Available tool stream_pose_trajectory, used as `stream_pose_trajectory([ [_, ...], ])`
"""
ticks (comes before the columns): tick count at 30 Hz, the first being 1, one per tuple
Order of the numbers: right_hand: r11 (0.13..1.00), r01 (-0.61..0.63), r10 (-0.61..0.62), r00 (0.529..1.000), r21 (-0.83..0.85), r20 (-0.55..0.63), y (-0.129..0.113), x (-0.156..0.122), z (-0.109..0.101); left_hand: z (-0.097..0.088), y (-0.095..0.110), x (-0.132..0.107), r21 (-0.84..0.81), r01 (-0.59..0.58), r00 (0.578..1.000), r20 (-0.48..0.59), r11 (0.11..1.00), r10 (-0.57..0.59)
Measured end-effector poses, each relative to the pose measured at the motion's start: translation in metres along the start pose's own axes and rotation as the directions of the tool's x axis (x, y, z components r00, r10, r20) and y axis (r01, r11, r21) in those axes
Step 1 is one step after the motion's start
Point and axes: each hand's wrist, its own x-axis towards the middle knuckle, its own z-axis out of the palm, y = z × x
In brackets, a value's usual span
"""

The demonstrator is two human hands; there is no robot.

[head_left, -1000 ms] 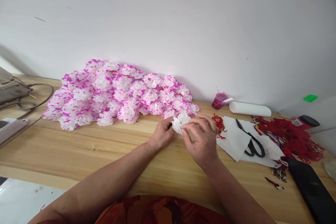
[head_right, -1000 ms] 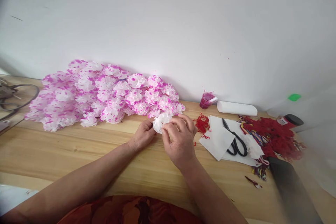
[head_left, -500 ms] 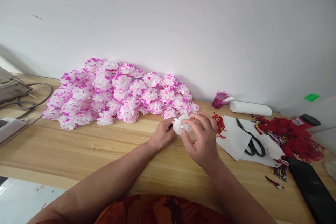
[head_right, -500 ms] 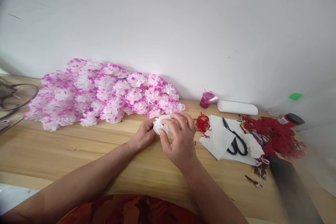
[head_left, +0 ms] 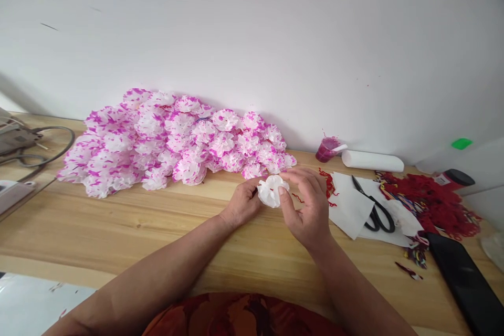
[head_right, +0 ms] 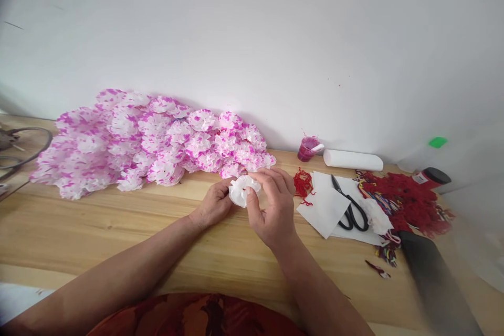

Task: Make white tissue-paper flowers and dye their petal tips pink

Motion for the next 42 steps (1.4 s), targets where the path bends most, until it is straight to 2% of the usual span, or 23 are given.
stream_pose_trajectory([
  [7, 0.996, 0.011, -0.008, 0.999, -0.090, 0.039, 0.0011, -0.0032, 0.0044, 0.0003, -0.0007, -0.0004, 0.015, 0.018, 1.000, -0.013, 1.000, -0.017],
  [12, 0.994, 0.028, -0.026, 0.999, -0.108, 0.027, 0.0010, -0.0042, 0.0044, -0.0004, 0.0010, 0.0008, -0.007, 0.045, 0.999, -0.019, 0.999, -0.045],
  [21, 0.981, 0.001, -0.009, 0.999, -0.196, -0.039, 0.0071, -0.0044, 0.0064, 0.0006, -0.0011, 0.0001, -0.003, 0.026, 1.000, -0.002, 1.000, -0.026],
  [30, 0.990, -0.019, 0.025, 0.999, -0.137, 0.043, 0.0006, -0.0043, 0.0024, -0.0010, 0.0003, 0.0010, -0.034, 0.059, 0.998, -0.013, 0.998, -0.060],
  [36, 0.991, -0.005, 0.002, 1.000, -0.135, -0.021, 0.0010, -0.0021, 0.0007, -0.0005, 0.0004, 0.0010, -0.028, 0.045, 0.999, 0.007, 0.999, -0.045],
  [42, 0.987, -0.025, 0.023, 1.000, -0.157, -0.012, 0.0026, -0.0026, 0.0027, -0.0005, -0.0015, 0.0006, -0.019, 0.035, 0.999, 0.035, 0.999, -0.034],
])
